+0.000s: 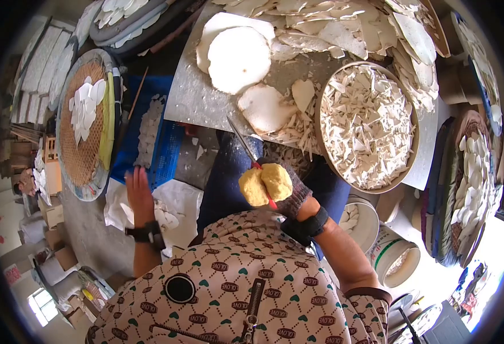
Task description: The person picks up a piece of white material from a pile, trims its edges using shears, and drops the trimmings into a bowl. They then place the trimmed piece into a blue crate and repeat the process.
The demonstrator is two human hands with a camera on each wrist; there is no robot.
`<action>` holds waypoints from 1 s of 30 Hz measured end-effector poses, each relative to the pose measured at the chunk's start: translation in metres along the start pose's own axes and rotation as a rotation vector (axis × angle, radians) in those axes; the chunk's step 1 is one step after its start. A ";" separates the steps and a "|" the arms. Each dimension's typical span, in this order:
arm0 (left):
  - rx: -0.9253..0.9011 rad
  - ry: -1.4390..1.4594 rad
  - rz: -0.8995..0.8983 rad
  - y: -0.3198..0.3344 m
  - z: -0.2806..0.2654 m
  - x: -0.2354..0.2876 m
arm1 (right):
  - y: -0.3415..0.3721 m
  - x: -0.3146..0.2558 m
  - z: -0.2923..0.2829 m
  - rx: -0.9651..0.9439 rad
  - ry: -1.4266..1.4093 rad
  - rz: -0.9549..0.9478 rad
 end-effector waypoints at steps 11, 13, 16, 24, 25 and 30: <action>-0.738 -0.352 0.719 0.115 0.393 0.168 | 0.052 -0.049 -0.004 0.707 -0.790 0.356; -0.682 -0.590 0.704 0.132 0.422 0.156 | 0.056 -0.046 -0.018 0.707 -0.635 0.283; -0.772 -0.531 0.518 0.138 0.434 0.147 | 0.056 -0.033 -0.032 0.660 -0.544 0.239; -0.933 0.391 -0.403 0.106 0.355 0.180 | 0.053 -0.017 -0.044 0.635 -0.473 0.226; -0.901 0.440 -0.239 0.099 0.346 0.187 | 0.052 -0.015 -0.044 0.634 -0.478 0.222; -0.938 0.596 -0.265 0.086 0.299 0.182 | 0.045 -0.010 -0.044 0.631 -0.533 0.190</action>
Point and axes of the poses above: each hand's wrist, its own y-axis away from the middle knuckle, its own z-axis out of the palm, x = y × z, the point moved 7 cm from there along -y, towards the middle knuckle, and after that the axes turned 9 degrees about x, right-handed, at the moved point
